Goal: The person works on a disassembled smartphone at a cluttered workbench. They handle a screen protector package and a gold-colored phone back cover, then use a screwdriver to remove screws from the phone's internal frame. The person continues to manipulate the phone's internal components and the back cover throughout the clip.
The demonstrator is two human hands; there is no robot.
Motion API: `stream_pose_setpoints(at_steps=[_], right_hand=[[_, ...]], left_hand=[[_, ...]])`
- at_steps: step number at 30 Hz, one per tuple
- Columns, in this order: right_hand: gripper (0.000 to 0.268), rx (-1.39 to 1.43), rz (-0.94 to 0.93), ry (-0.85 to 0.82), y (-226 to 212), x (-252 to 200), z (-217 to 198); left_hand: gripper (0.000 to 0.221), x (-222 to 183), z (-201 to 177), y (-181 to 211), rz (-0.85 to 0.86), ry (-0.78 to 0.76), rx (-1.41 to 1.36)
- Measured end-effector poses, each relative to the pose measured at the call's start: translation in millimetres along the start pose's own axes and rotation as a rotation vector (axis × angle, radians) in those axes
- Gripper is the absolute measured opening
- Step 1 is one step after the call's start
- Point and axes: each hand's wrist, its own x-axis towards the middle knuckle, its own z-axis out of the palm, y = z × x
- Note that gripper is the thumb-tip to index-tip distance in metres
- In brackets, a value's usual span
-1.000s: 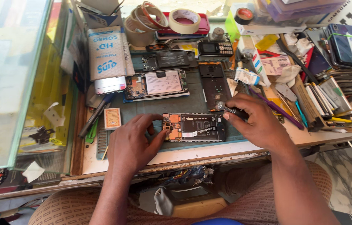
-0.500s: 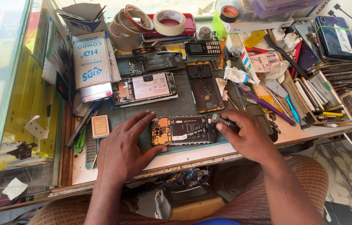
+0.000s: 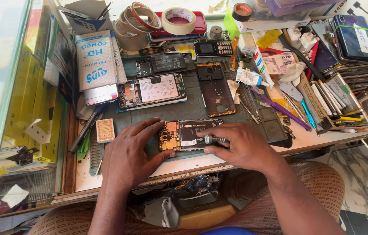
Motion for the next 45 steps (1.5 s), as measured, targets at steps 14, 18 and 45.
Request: stream_pose_setpoints(at_steps=[14,18,45], right_hand=[[0.033,0.065,-0.092,0.032,-8,18,14],[0.032,0.041,0.01,-0.056,-27,32,20],[0.035,0.207,0.197,-0.199,-25,49,9]], left_hand=[[0.077,-2,0,-4,0.044,0.035,-0.059],[0.073,-3,-1,-5,0.052,0.052,-0.075],[0.067,-7,1,-11,0.073,0.09,-0.114]])
